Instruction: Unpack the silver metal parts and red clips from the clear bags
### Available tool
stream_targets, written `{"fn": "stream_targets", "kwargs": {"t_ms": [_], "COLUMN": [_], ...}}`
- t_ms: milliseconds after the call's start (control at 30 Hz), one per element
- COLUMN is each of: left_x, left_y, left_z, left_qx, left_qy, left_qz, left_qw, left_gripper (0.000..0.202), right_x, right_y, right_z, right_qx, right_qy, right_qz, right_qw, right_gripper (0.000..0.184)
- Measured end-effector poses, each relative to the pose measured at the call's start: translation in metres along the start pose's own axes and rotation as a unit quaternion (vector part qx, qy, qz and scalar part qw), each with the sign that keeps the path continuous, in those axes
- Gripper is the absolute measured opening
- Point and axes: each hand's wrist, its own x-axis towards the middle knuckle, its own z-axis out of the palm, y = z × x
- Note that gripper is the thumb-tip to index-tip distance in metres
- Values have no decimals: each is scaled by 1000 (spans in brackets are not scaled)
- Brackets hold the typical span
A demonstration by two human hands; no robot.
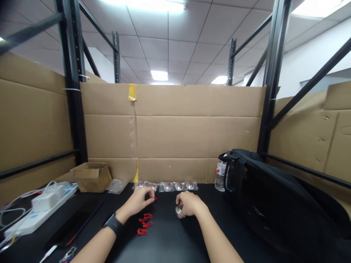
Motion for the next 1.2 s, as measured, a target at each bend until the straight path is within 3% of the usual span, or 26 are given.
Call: {"fn": "stream_targets", "kwargs": {"t_ms": [100, 200, 367, 467, 567, 700, 900, 1033, 1200], "left_x": [2, 4, 6, 7, 7, 6, 7, 5, 0], "left_y": [0, 6, 18, 22, 27, 33, 38, 42, 53], "left_z": [5, 7, 12, 16, 18, 21, 30, 30, 24], "left_qx": [-14, -27, -126, -176, -188, -206, -228, -208, -115], "left_qy": [20, 39, 61, 63, 74, 98, 110, 121, 131], "left_qz": [-24, -42, -28, -21, -15, -5, 7, 13, 16], "left_qw": [999, 998, 990, 982, 979, 974, 967, 971, 985], "left_gripper": [18, 15, 20, 21, 18, 18, 16, 13, 10], "right_x": [-3, -2, 4, 7, 8, 7, 9, 8, 8], "right_y": [-1, -8, -34, -49, -56, -60, -59, -56, -54], "right_z": [-3, -5, 10, 26, 36, 38, 37, 35, 35], "right_qx": [25, 97, 291, 400, 441, 467, 548, 557, 533], "right_qy": [32, 103, 187, 182, 167, 179, 187, 179, 166], "right_qz": [-9, -57, -138, -137, -142, -157, -152, -157, -147], "right_qw": [999, 988, 928, 888, 870, 852, 801, 795, 817], "right_gripper": [53, 52, 50, 50, 46, 48, 52, 54, 57]}}
